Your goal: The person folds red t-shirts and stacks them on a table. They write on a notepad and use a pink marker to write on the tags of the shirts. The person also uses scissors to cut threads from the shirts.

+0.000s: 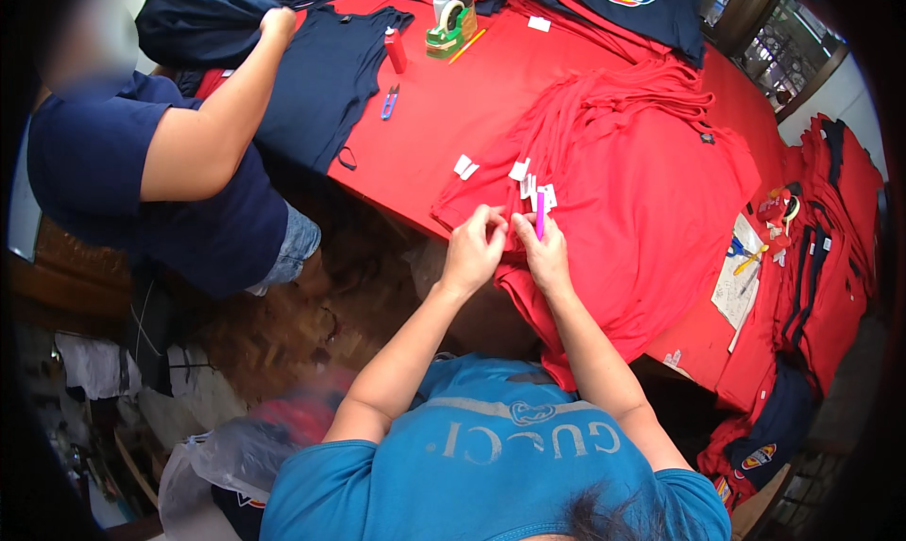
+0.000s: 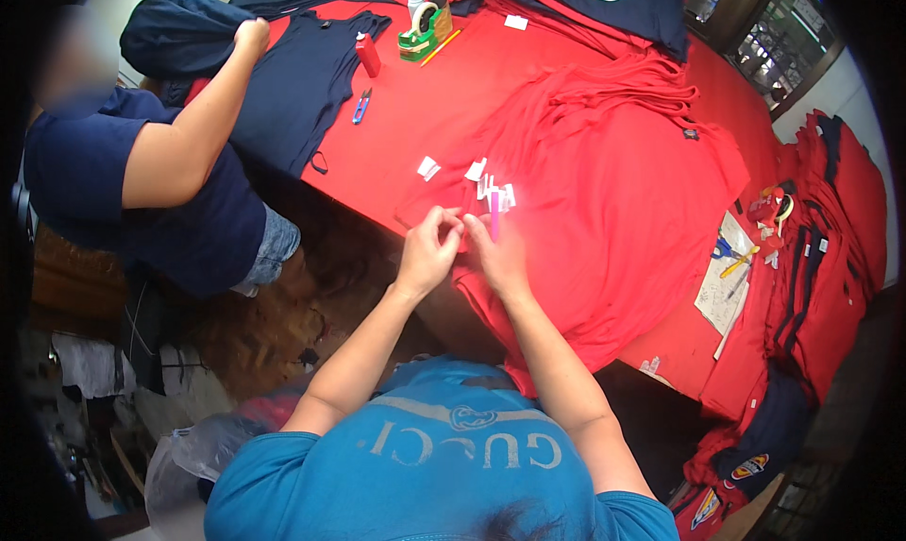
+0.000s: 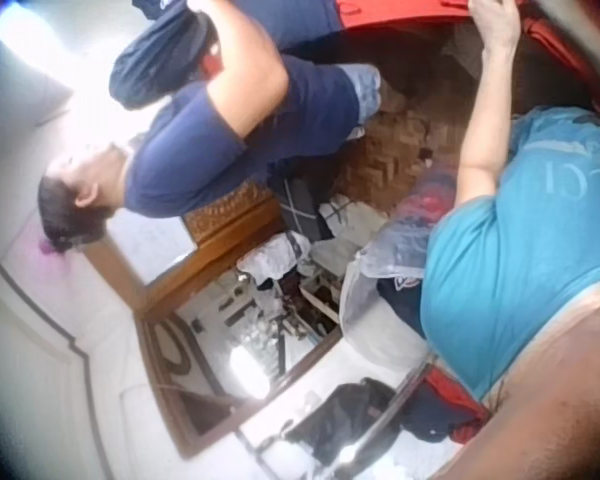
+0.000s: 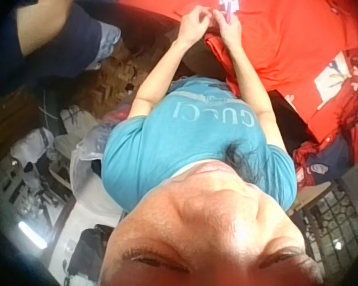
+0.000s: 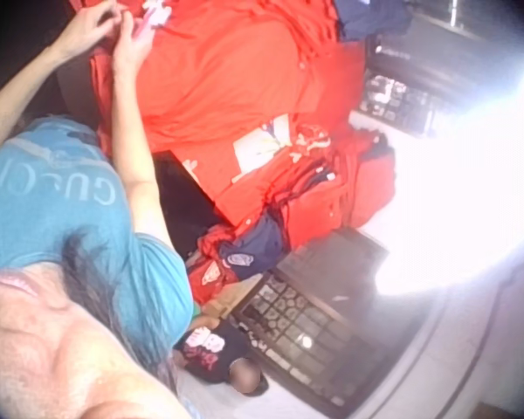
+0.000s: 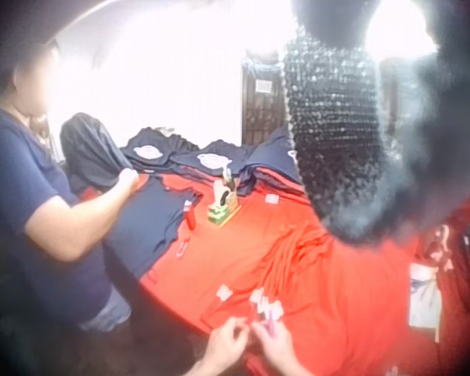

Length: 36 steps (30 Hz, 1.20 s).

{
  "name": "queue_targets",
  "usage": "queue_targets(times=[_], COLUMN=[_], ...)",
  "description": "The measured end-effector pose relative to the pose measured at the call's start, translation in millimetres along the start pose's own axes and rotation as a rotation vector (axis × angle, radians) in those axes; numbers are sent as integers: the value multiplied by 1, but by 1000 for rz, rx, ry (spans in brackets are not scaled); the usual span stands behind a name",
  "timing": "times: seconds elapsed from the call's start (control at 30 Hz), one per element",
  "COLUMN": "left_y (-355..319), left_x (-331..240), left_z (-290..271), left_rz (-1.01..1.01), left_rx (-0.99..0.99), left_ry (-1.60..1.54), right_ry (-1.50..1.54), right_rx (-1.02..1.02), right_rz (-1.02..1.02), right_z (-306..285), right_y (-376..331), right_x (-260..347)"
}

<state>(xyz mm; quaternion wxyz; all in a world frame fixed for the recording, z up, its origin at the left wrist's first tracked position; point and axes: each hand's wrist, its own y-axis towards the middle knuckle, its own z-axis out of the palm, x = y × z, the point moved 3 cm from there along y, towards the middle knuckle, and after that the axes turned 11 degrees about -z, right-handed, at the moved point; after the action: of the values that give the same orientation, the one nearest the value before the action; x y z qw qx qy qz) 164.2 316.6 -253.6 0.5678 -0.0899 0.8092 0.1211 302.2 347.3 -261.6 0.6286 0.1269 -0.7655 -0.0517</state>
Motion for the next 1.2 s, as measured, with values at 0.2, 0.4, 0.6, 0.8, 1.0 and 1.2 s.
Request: queue_targets(times=[0.2, 0.4, 0.6, 0.8, 1.0, 1.2], left_y=[10, 30, 39, -15, 27, 48], left_x=[35, 32, 41, -33, 20, 50], left_z=[-6, -26, -43, -1, -36, -37], left_rz=[-190, 17, -57, 148, 51, -43], left_rx=[196, -248, -268, -51, -280, -168], left_ry=[-335, 199, 612, 248, 239, 296], right_ry=[-266, -41, 75, 65, 170, 341], right_rx=[30, 37, -10, -8, -40, -154], right_rz=[20, 84, 71, 47, 97, 120], right_z=[-1, -2, -9, -3, -10, -14], right_y=[8, 10, 7, 8, 9, 3], right_x=[3, -25, -33, -10, -20, -3])
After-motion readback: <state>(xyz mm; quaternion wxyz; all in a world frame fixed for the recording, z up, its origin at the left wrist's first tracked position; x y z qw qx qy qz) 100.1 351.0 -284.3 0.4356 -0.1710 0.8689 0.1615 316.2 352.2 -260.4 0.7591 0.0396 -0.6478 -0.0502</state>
